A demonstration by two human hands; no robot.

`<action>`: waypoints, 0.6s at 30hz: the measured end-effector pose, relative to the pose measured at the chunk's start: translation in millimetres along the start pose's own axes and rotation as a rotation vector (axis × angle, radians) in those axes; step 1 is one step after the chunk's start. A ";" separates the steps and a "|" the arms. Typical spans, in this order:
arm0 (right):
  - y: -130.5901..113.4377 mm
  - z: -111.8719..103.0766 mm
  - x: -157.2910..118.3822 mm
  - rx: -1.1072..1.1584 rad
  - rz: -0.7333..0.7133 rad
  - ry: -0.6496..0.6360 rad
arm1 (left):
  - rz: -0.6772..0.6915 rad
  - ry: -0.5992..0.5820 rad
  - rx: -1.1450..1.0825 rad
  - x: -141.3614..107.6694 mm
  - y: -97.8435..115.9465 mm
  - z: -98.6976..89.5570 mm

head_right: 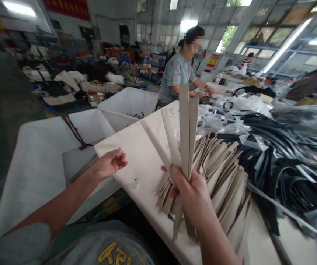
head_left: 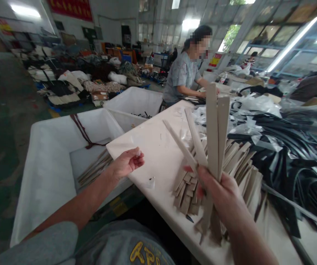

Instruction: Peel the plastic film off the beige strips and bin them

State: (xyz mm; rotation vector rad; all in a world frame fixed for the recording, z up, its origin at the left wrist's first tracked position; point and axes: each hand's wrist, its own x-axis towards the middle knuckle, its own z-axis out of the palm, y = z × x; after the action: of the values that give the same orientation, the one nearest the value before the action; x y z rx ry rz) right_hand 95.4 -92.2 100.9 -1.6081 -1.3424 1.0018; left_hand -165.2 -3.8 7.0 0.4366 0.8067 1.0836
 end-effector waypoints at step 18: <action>76.0 36.3 -79.8 -0.245 -0.026 0.110 | 0.118 -0.036 0.126 -5.8 -19.7 31.7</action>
State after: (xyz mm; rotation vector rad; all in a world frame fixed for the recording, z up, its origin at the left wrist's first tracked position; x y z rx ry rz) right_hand 79.1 -177.0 23.5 -1.7936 -1.4501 0.7438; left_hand -130.5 -15.4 16.4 0.6142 0.8282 1.1343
